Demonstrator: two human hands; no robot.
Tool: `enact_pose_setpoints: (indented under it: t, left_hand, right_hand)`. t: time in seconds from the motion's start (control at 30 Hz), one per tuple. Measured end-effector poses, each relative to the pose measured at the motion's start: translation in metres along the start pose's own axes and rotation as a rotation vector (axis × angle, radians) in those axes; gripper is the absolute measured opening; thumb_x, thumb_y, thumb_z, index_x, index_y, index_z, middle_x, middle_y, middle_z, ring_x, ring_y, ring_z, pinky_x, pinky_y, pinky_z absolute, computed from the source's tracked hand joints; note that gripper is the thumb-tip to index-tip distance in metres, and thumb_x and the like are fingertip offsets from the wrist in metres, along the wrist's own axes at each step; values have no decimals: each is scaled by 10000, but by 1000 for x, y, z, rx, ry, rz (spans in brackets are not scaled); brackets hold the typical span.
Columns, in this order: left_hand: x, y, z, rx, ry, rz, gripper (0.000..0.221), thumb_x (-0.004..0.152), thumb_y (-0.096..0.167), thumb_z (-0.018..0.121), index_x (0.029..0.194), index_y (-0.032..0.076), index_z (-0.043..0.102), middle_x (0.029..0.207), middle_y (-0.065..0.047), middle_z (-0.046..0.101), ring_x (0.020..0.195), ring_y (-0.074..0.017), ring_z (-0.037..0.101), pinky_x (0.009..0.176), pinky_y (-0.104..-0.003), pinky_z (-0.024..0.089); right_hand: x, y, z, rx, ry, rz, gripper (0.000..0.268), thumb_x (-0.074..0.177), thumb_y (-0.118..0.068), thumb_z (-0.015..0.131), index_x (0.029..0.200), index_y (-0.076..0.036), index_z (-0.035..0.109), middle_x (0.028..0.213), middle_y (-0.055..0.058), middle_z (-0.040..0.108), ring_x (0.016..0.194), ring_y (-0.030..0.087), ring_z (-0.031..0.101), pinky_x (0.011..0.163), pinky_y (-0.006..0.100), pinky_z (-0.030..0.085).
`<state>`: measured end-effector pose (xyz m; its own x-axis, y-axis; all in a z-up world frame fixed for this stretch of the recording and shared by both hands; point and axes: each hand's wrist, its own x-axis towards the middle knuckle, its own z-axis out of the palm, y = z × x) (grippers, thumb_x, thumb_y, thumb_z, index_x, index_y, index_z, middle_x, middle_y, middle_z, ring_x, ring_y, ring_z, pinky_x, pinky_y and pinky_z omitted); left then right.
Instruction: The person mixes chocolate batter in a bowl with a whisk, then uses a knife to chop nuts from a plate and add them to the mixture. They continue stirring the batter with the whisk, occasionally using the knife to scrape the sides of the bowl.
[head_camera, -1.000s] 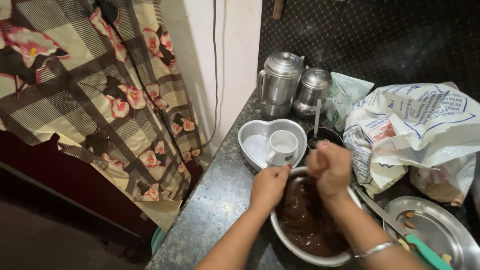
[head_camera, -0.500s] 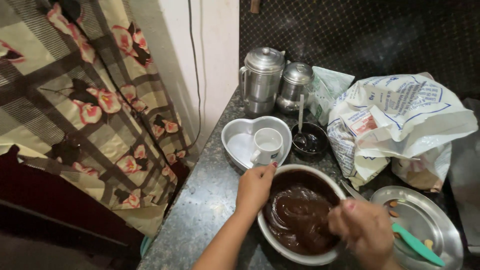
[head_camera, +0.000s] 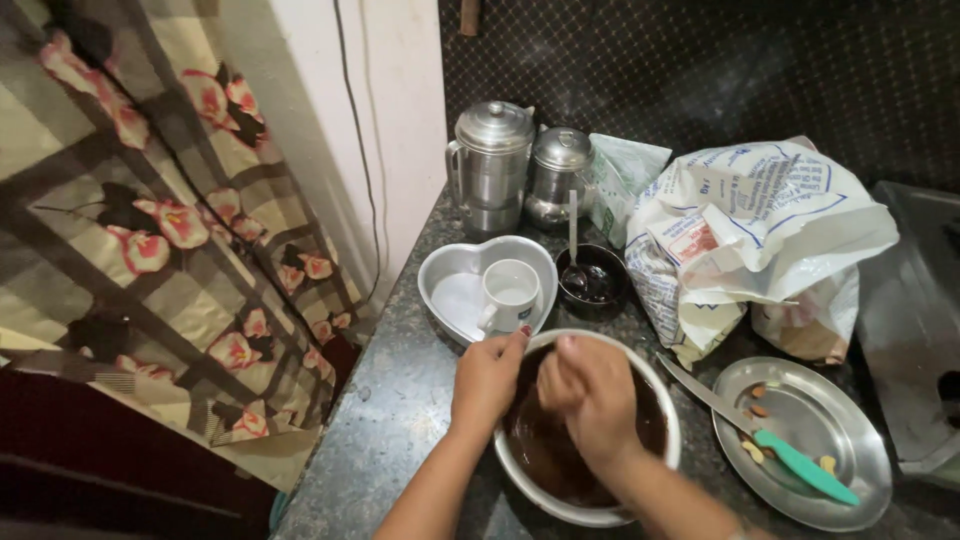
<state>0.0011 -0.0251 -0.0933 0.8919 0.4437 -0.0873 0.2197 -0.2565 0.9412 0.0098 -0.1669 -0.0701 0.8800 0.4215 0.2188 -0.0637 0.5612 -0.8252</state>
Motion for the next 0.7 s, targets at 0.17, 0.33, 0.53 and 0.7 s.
enact_pose_setpoints:
  t: [0.17,0.33,0.53,0.7]
  left_hand:
    - [-2,5,-1,4,-4,-20,478,910,476,619,853,19,746,675,-214,675,637,-345,638,696,-423,513]
    - [-2,5,-3,12,-22,7,447,909,472,611,940,56,772,775,-211,722,722,-353,702,743,-403,534]
    - [2,-1,-2,17,-32,52,436,921,468,611,993,71,776,828,-212,741,785,-359,719,773,-400,536]
    - [3,-3,0,-15,-12,46,418,908,452,605,959,75,778,817,-196,742,760,-351,722,741,-410,543]
  right_hand:
    - [-68,-24,-38,-213,-126,84,422,984,-121,518,580,-30,437,502,40,383,463,186,377,487,373,341]
    - [-40,-39,-75,-412,-84,-40,421,996,-160,498,598,-27,460,549,37,411,496,131,353,480,312,301]
    - [47,-18,-28,-388,75,-117,408,983,-219,519,615,-49,476,548,6,401,485,109,349,476,287,283]
    - [19,9,8,-206,-75,-49,443,1003,-197,552,605,-52,423,553,14,379,488,116,320,475,311,257]
